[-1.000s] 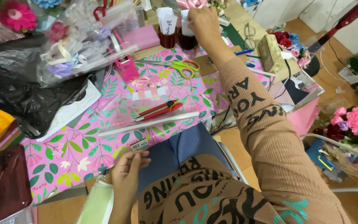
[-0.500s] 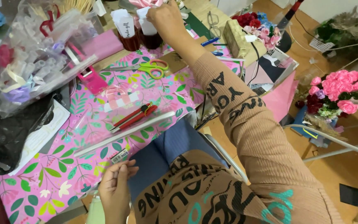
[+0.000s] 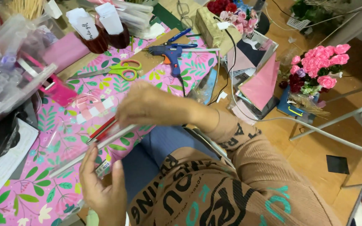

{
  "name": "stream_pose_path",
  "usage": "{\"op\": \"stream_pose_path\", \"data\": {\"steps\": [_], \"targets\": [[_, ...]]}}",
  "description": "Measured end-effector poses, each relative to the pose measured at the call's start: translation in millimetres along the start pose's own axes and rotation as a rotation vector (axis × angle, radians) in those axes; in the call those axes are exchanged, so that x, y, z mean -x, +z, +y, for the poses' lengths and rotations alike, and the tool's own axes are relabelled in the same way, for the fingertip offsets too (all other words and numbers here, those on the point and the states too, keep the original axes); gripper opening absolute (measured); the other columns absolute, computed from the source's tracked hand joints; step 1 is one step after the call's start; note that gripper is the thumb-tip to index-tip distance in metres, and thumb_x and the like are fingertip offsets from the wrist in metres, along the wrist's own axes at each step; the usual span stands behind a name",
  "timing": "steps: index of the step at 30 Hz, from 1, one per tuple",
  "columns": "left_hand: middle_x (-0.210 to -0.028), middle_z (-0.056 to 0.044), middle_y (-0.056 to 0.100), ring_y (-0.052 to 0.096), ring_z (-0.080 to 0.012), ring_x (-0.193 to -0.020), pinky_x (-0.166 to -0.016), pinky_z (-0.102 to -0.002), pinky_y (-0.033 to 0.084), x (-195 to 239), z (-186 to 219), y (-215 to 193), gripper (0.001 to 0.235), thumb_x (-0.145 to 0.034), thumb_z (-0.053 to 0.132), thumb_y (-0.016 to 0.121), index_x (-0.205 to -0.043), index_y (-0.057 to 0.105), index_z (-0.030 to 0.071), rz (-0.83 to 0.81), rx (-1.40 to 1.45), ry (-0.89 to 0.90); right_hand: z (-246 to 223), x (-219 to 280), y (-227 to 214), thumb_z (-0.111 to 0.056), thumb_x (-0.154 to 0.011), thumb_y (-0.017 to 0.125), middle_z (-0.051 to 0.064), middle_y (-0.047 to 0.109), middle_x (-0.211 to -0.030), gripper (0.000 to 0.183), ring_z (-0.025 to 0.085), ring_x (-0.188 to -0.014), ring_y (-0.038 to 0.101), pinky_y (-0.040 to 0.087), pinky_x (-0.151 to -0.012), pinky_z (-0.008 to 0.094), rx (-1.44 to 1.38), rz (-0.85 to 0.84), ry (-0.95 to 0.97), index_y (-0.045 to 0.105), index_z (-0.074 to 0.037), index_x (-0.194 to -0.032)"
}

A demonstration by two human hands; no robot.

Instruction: Assembling and preparing flower tubes using plastic sleeves, labels, scissors, and a glue gun.

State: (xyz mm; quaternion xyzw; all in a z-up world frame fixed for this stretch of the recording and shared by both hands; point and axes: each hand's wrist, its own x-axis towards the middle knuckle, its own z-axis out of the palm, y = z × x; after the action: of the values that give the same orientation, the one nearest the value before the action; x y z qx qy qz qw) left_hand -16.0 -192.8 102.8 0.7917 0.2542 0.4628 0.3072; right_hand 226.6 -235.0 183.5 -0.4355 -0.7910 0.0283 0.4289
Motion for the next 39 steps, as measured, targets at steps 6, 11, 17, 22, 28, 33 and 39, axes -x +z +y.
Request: {"op": "stream_pose_path", "data": {"steps": [6,11,17,22,28,33,39], "targets": [[-0.1,-0.005,0.077,0.064,-0.0056,-0.073,-0.068,-0.022,0.056,33.2,-41.5,38.1,0.026,-0.09,0.003,0.077,-0.116,0.074,0.002,-0.208,0.101,-0.061,-11.3,62.9,38.8,-0.031,-0.099,0.064,-0.001,0.07,-0.087,0.022,0.019,-0.081,0.064,0.04,-0.087,0.037,-0.044,-0.069,0.141,0.07,-0.012,-0.091],[-0.09,-0.002,0.074,0.063,-0.0055,-0.081,-0.076,-0.02,0.054,38.5,-31.6,52.0,0.009,-0.094,0.008,0.073,-0.101,0.076,0.003,-0.164,0.334,-0.551,-21.6,76.7,32.7,-0.035,-0.097,0.064,-0.002,0.074,-0.092,0.023,0.017,-0.087,0.068,0.045,-0.09,0.034,-0.147,-0.002,0.359,0.073,-0.013,-0.099],[-0.077,0.002,0.062,0.054,-0.0036,-0.073,-0.066,-0.021,0.047,52.0,-53.4,61.4,0.018,-0.096,0.016,0.075,-0.086,0.065,0.006,0.097,0.39,-0.754,-21.8,85.6,31.0,-0.055,-0.083,0.066,0.003,0.072,-0.106,0.057,0.017,-0.1,0.069,0.052,-0.081,0.029,-0.27,-0.237,0.685,0.063,-0.016,-0.124],[-0.072,0.007,0.053,0.049,-0.0039,-0.076,-0.071,-0.024,0.045,54.7,-54.7,64.1,0.027,-0.097,0.016,0.075,-0.078,0.058,0.007,0.203,0.353,-0.617,-20.1,90.0,57.7,-0.036,-0.1,0.057,0.0,0.068,-0.085,0.029,0.016,-0.074,0.064,0.046,-0.067,0.03,-0.333,-0.186,0.517,0.068,-0.01,-0.097],[-0.096,-0.01,0.076,0.071,-0.0137,-0.087,-0.081,-0.026,0.06,56.1,-47.7,61.5,0.011,-0.092,0.007,0.075,-0.099,0.072,0.0,0.101,0.456,-0.676,-11.0,94.9,62.2,-0.033,-0.099,0.062,-0.003,0.057,-0.071,0.027,0.01,-0.062,0.053,0.04,-0.059,0.026,-0.317,-0.153,0.528,0.059,-0.013,-0.082],[-0.101,-0.004,0.075,0.067,-0.0105,-0.092,-0.087,-0.028,0.06,56.3,-54.5,58.6,0.018,-0.089,0.008,0.075,-0.107,0.073,0.004,0.167,0.647,-0.792,27.7,123.1,46.7,-0.016,-0.097,0.07,0.005,0.075,-0.09,0.009,0.009,-0.068,0.066,0.051,-0.056,0.017,-0.106,0.054,0.672,0.071,-0.01,-0.104],[-0.09,-0.003,0.073,0.066,-0.0102,-0.086,-0.081,-0.027,0.056,56.8,-59.3,54.8,0.01,-0.092,0.012,0.073,-0.1,0.068,0.006,0.2,0.686,-0.863,90.1,137.5,-15.8,-0.034,-0.098,0.068,0.009,0.069,-0.089,0.029,0.022,-0.079,0.064,0.049,-0.07,0.037,0.397,0.441,1.106,0.065,-0.006,-0.1]]}}
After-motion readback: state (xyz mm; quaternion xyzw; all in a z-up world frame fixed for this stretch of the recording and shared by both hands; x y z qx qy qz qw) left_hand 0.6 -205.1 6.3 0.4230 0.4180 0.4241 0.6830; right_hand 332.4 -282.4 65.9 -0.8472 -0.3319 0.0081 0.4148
